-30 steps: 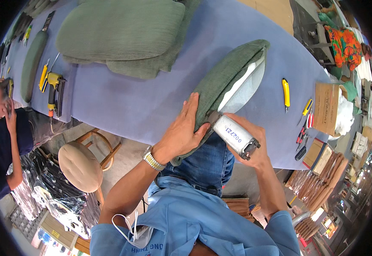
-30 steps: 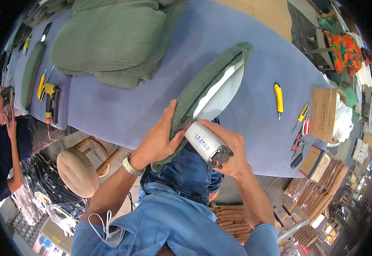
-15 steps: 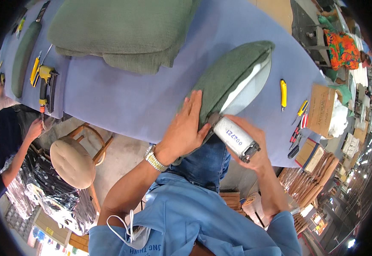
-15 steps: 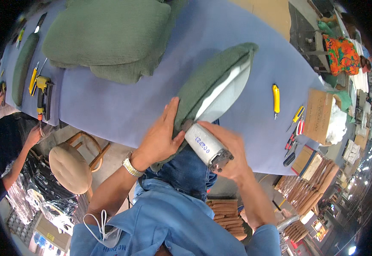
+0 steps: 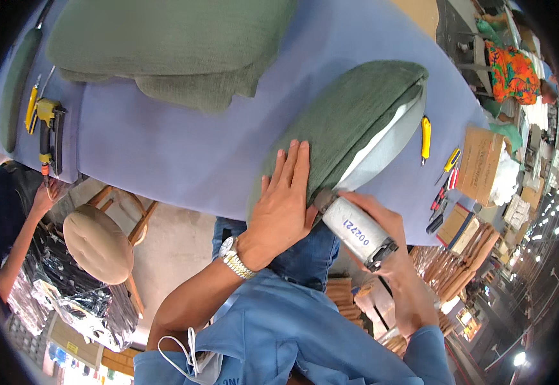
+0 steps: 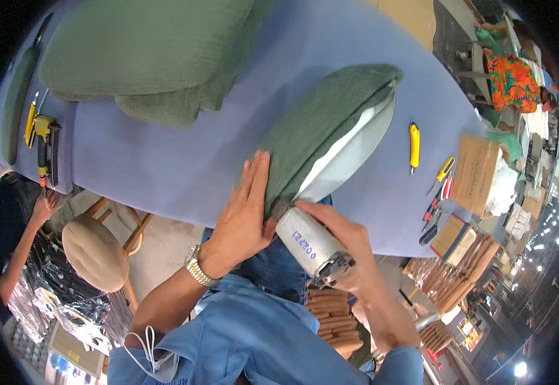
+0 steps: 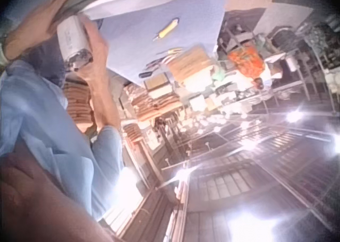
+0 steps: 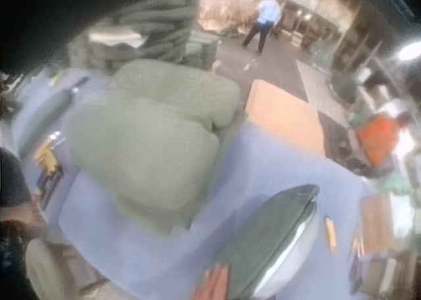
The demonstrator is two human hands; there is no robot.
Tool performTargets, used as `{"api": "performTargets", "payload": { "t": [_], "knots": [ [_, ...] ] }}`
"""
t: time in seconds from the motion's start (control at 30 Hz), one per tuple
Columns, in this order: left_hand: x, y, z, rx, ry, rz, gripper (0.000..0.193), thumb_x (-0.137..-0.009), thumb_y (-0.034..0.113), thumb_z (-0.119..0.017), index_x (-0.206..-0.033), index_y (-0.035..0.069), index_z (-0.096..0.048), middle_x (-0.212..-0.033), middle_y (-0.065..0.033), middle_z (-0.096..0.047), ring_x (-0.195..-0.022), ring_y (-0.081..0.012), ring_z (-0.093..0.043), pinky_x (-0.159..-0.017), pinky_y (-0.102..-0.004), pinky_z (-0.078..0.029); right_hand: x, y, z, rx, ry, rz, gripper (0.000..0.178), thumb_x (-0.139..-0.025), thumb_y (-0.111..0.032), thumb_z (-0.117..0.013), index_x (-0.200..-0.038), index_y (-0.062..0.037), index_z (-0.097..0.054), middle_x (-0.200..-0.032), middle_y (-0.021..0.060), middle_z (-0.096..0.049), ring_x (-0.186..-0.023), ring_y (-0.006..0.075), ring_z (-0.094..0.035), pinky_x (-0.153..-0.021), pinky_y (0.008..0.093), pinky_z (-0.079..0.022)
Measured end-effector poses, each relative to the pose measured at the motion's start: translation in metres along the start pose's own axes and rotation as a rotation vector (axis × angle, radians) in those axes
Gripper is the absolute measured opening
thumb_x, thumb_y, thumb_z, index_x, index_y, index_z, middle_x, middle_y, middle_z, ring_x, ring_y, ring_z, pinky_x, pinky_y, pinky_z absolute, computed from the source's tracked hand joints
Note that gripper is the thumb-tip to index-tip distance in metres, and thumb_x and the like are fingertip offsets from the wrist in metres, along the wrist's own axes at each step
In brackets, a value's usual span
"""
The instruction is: The person staples the edges of green fabric cushions using a pneumatic staple gun, then trims excess fabric with a utility knife. The person repeatedly picks up cushions, staples them, and places them on a stack on the table.
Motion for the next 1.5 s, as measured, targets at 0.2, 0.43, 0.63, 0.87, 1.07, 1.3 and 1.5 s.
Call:
{"api": "performTargets", "payload": {
  "t": [0.2,0.43,0.63,0.87,1.07,1.3,1.5],
  "knots": [
    [-0.006,0.004,-0.005,-0.048,0.032,-0.034,0.100,-0.085,0.009,-0.073,-0.164,0.001,-0.011,-0.167,-0.0293,-0.020,-0.153,-0.0510,-0.024,-0.112,-0.0696,-0.038,0.000,0.011,0.007,0.039,0.047,0.053,0.063,-0.073,-0.005,-0.081,-0.133,-0.0014,-0.063,-0.111,0.0120,-0.072,-0.097,0.0175,-0.070,-0.086,0.0283,-0.053],
    [-0.015,-0.007,-0.007,0.055,0.074,-0.085,0.097,-0.089,0.016,-0.071,-0.163,0.000,-0.010,-0.166,-0.0323,-0.020,-0.151,-0.0523,-0.026,-0.121,-0.0611,-0.029,0.065,0.071,0.048,-0.291,0.426,-0.357,0.062,-0.082,-0.006,-0.085,-0.137,0.0014,-0.057,-0.118,0.0111,-0.068,-0.098,0.0166,-0.067,-0.078,0.0290,-0.057],
    [-0.013,0.019,0.016,-0.041,-0.072,0.001,0.097,-0.093,0.018,-0.067,-0.164,0.003,-0.003,-0.166,-0.0348,-0.014,-0.149,-0.0539,-0.029,-0.120,-0.0564,-0.035,0.052,0.263,0.104,0.506,0.666,-0.234,0.083,-0.075,-0.001,-0.074,-0.152,0.0026,-0.044,-0.147,0.0268,-0.049,-0.135,0.0404,-0.049,-0.115,0.0473,-0.039],
    [-0.032,0.013,0.027,-0.110,-0.059,-0.020,0.092,-0.095,0.015,-0.057,-0.164,0.005,0.003,-0.167,-0.0343,-0.011,-0.149,-0.0507,-0.032,-0.116,-0.0524,-0.042,0.031,0.271,0.042,0.890,0.837,-0.013,0.081,-0.095,-0.045,-0.072,-0.147,0.0107,-0.043,-0.138,0.0319,-0.058,-0.115,0.0471,-0.064,-0.097,0.0503,-0.055],
    [-0.066,0.038,0.032,-0.113,-0.088,-0.057,0.097,-0.094,0.015,-0.062,-0.164,0.004,0.004,-0.167,-0.0353,-0.012,-0.147,-0.0495,-0.036,-0.113,-0.0517,-0.044,0.035,0.232,0.054,0.862,0.957,0.051,0.043,-0.106,-0.023,-0.050,-0.134,0.0079,-0.062,-0.138,0.0262,-0.062,-0.122,0.0486,-0.061,-0.101,0.0462,-0.054],
    [-0.063,0.035,0.020,-0.123,-0.038,-0.130,0.097,-0.089,0.001,-0.058,-0.164,0.001,0.003,-0.168,-0.0325,-0.008,-0.154,-0.0475,-0.022,-0.124,-0.0525,-0.031,0.025,0.246,0.087,0.945,1.018,-0.131,0.039,-0.104,-0.020,-0.052,-0.130,0.0052,-0.066,-0.133,0.0283,-0.065,-0.120,0.0445,-0.063,-0.103,0.0452,-0.052],
    [-0.059,0.036,-0.009,-0.146,0.107,-0.411,0.091,-0.088,0.001,-0.058,-0.164,-0.001,-0.008,-0.172,-0.0224,-0.008,-0.158,-0.0411,-0.014,-0.126,-0.0549,-0.026,0.020,0.291,0.108,1.019,0.937,-0.166,0.044,-0.099,-0.025,-0.062,-0.130,0.0074,-0.063,-0.131,0.0250,-0.066,-0.116,0.0382,-0.065,-0.101,0.0451,-0.053]
  ]
}}
Point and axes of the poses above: each hand's wrist, its own x-axis away from the middle knuckle, its own z-axis out of the back of the hand, y = z × x, the point moved 7 cm from there along -x, towards the middle knuckle
